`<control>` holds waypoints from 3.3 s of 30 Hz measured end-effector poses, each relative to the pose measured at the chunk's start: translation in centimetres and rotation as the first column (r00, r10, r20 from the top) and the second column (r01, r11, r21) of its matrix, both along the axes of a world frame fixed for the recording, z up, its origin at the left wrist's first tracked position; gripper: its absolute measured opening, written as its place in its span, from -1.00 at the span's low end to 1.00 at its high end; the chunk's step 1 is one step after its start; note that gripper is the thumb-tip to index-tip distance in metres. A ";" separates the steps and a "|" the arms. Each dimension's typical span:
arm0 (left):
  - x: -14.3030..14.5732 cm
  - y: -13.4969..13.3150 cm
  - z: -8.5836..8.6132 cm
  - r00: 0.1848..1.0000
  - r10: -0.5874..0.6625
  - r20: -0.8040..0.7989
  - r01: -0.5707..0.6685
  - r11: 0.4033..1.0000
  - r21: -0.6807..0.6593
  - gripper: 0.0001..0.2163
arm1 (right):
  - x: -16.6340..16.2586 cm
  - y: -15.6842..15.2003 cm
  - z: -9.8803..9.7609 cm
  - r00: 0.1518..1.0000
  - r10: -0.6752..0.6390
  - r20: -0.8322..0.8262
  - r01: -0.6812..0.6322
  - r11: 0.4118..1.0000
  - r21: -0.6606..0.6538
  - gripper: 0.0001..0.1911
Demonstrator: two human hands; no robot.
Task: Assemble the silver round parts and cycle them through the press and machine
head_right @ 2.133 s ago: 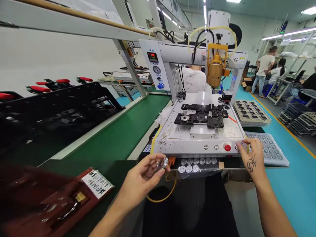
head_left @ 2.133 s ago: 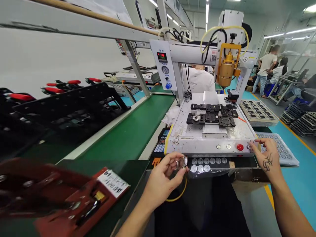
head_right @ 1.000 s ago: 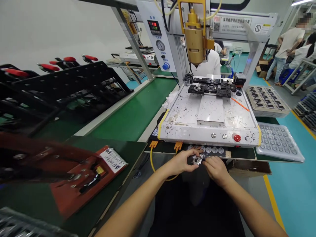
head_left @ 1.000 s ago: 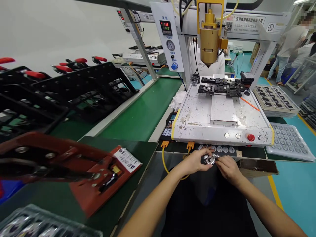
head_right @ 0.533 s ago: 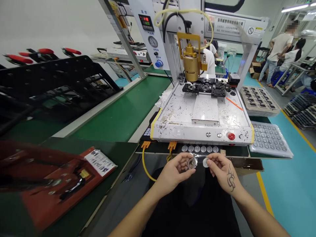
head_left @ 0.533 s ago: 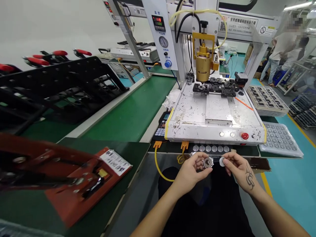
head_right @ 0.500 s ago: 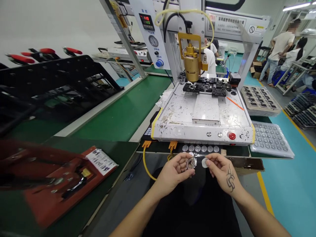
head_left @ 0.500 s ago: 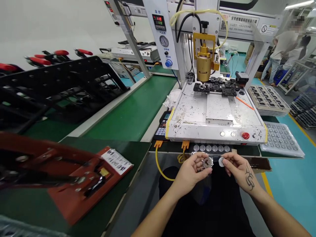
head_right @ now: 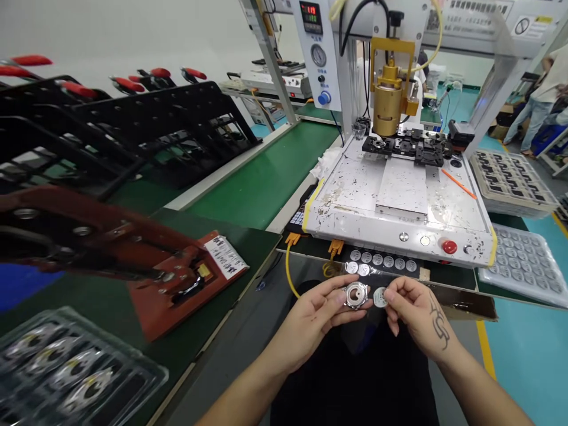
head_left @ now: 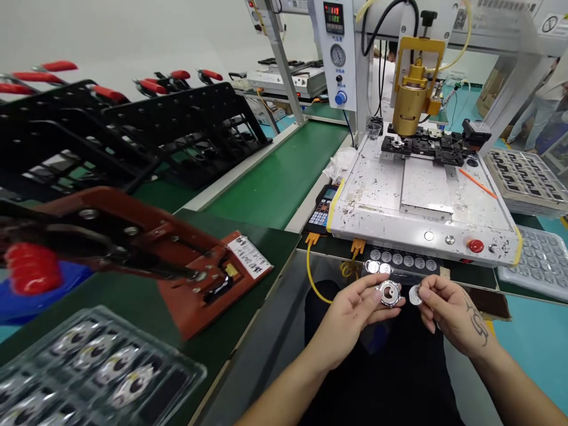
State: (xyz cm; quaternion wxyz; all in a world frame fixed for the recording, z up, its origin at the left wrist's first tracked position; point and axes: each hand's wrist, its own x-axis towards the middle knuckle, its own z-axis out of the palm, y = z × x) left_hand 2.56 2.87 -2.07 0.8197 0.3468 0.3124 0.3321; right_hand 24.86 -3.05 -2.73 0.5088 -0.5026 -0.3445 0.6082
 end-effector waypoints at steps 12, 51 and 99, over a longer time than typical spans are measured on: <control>-0.7 -1.0 0.7 1.000 0.012 -0.012 -0.011 0.997 0.071 -0.55 | -0.8 0.0 1.6 0.965 0.088 0.247 -0.102 0.994 0.045 -0.58; 0.2 -2.7 -0.3 0.948 0.162 -0.275 -0.024 0.895 0.445 -0.65 | -2.9 0.3 1.0 0.676 -0.171 0.717 -0.169 0.910 0.378 -0.78; -4.2 -1.2 4.6 0.950 0.156 -0.270 -0.056 0.937 0.346 -0.67 | -3.4 4.7 5.8 0.557 0.042 0.830 -0.727 0.508 0.462 -0.51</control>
